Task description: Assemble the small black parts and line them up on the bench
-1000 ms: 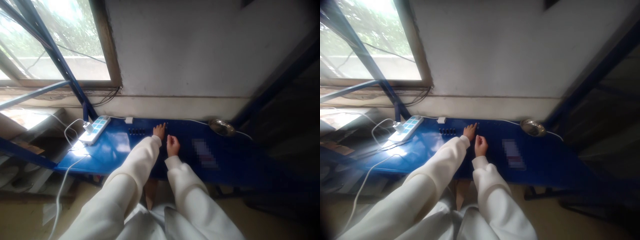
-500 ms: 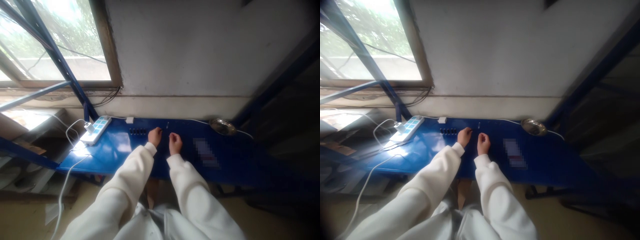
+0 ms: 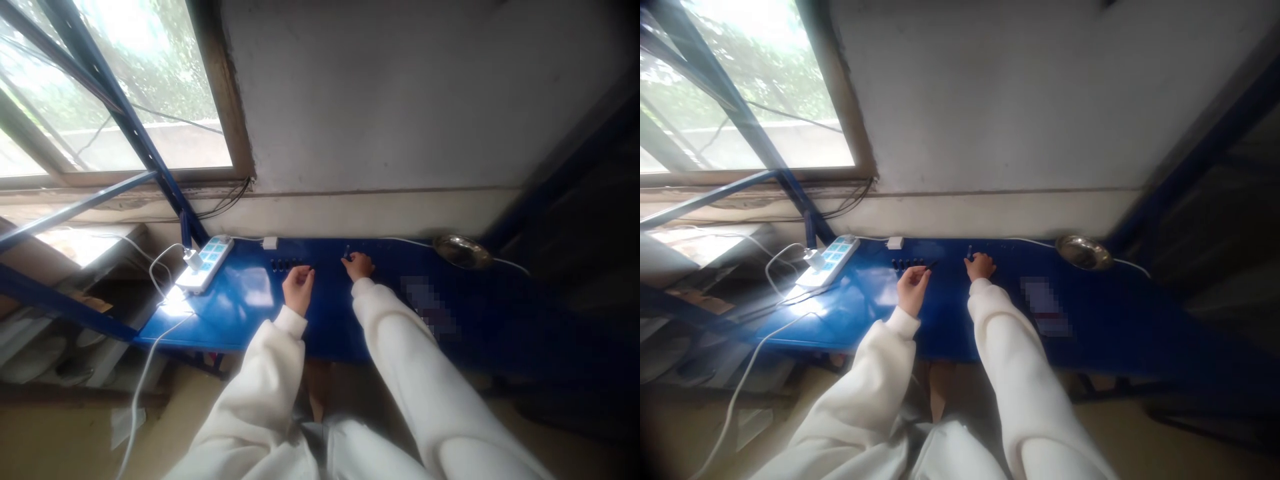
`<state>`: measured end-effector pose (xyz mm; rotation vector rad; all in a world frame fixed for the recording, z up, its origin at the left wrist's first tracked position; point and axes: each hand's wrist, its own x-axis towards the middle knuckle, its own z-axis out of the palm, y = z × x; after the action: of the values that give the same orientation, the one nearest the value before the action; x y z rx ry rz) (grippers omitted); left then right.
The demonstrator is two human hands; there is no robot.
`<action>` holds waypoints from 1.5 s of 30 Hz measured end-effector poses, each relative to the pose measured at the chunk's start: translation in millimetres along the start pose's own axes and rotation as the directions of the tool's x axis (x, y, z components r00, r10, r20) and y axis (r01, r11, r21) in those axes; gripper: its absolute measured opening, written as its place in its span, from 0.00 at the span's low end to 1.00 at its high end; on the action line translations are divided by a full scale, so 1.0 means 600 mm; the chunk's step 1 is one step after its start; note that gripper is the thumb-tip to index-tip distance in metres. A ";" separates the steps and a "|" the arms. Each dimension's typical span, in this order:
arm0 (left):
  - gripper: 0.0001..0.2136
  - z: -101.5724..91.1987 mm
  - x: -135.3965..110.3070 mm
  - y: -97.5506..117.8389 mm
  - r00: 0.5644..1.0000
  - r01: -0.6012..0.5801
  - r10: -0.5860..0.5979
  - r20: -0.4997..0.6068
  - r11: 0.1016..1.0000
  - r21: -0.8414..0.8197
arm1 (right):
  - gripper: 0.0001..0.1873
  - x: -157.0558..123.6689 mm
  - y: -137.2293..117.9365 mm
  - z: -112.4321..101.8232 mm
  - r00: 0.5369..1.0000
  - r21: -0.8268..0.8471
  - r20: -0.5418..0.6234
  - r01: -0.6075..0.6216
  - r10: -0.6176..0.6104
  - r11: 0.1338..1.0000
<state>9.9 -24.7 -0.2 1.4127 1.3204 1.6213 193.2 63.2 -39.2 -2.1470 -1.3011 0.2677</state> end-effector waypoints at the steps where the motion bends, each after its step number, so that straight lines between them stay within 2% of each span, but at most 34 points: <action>1: 0.11 -0.002 0.000 0.002 1.000 0.004 -0.004 0.007 1.000 -0.004 | 0.14 0.004 -0.002 0.002 1.000 -0.010 0.003 -0.006 0.006 1.000; 6: 0.12 -0.010 -0.001 0.009 0.999 0.019 -0.018 0.049 1.000 -0.016 | 0.12 0.017 -0.006 0.012 0.999 -0.022 0.010 -0.030 0.030 0.999; 11: 0.12 -0.011 -0.002 0.019 0.997 0.019 -0.019 0.071 1.000 -0.004 | 0.08 0.021 -0.002 0.023 0.998 0.052 -0.056 -0.024 0.027 0.998; 15: 0.12 -0.009 0.001 0.019 0.997 -0.017 0.015 0.074 1.000 0.015 | 0.07 0.007 -0.001 0.023 0.997 0.128 -0.076 0.034 -0.025 0.991; 18: 0.11 -0.008 0.005 0.018 0.997 -0.039 0.037 0.071 0.999 0.036 | 0.07 -0.018 -0.007 0.016 0.987 0.176 -0.088 0.148 -0.135 0.973; 20: 0.11 -0.007 0.008 0.018 0.996 -0.044 0.041 0.074 0.998 0.046 | 0.07 -0.041 -0.014 0.007 0.959 0.198 -0.112 0.277 -0.259 0.940; 22: 0.11 -0.006 0.010 0.019 0.996 -0.045 0.041 0.075 0.998 0.051 | 0.07 -0.064 -0.022 -0.005 0.910 0.189 -0.132 0.411 -0.392 0.892; 25: 0.10 -0.003 0.011 0.021 0.997 -0.043 0.041 0.069 0.998 0.035 | 0.06 -0.096 -0.033 -0.022 0.850 0.125 -0.161 0.522 -0.502 0.844; 30: 0.10 -0.001 0.013 0.024 0.997 -0.055 0.054 0.061 0.998 0.009 | 0.05 -0.123 -0.043 -0.040 0.813 0.095 -0.177 0.575 -0.554 0.813; 38: 0.10 -0.007 0.021 0.037 0.993 -0.101 0.098 0.064 0.993 0.054 | 0.05 -0.131 -0.046 -0.061 0.767 -0.013 -0.167 0.626 -0.619 0.780; 42: 0.10 -0.008 0.041 0.050 0.981 -0.140 0.128 0.143 0.987 0.077 | 0.07 -0.134 -0.048 -0.072 0.745 -0.079 -0.154 0.646 -0.649 0.760; 45: 0.08 -0.008 0.060 0.058 0.953 -0.187 0.147 0.264 0.973 0.134 | 0.06 -0.135 -0.049 -0.077 0.744 -0.086 -0.150 0.646 -0.651 0.758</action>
<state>2.2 -4.5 45.3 1.8049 1.2280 1.4066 152.4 -14.3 4.1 -1.5521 -1.8538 -0.2267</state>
